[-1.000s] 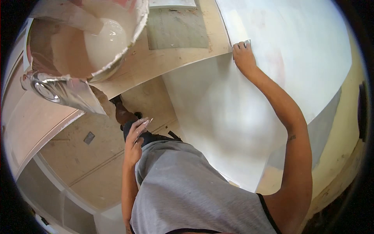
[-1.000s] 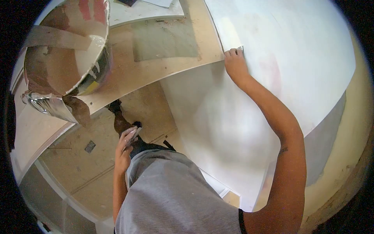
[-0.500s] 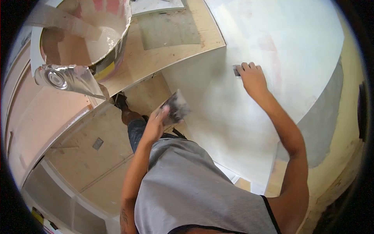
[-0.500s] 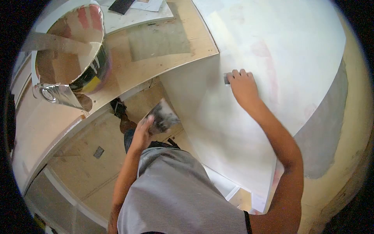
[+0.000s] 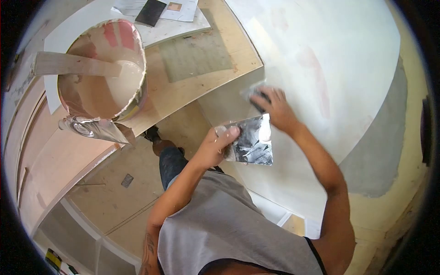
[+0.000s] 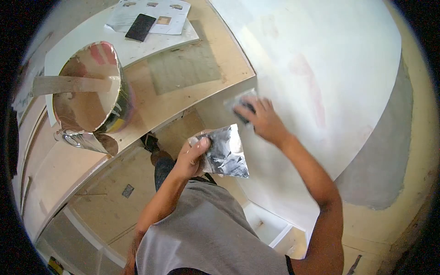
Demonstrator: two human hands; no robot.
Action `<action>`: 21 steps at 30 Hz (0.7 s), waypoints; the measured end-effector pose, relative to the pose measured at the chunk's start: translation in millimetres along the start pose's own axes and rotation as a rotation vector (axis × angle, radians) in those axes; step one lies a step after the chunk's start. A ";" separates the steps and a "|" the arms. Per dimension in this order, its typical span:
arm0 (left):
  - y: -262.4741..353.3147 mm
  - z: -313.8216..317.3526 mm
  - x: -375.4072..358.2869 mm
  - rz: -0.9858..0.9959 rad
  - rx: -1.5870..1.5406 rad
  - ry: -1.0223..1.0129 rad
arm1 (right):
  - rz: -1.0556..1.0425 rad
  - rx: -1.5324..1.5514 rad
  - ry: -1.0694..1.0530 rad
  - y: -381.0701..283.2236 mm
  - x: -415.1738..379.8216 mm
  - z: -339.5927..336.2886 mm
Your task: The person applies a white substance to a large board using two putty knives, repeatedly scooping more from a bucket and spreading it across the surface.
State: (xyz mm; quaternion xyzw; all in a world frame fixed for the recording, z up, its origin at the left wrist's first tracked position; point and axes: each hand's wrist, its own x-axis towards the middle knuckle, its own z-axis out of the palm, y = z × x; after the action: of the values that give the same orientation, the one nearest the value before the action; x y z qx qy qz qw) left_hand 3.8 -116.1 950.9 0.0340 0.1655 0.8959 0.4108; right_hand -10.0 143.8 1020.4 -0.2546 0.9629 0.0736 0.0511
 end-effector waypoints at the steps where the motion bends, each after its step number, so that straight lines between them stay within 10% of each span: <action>1: 10.8 -3.1 -6.1 -0.023 0.039 -0.056 | 0.029 -0.156 0.015 17.6 21.1 7.4; 10: -16.1 -70.0 -60.9 -0.027 0.064 0.282 | 0.023 -0.956 -0.176 164.4 205.4 34.8; 21: -48.8 -103.4 -107.0 0.073 -0.031 0.585 | 0.054 -1.120 -0.338 137.8 113.5 47.0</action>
State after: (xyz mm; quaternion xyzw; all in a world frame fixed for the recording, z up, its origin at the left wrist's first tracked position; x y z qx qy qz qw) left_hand 89.5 -194.2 845.6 -0.2259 0.2617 0.8844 0.3135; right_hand -174.0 215.4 974.7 -0.2031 0.7619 0.6121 0.0600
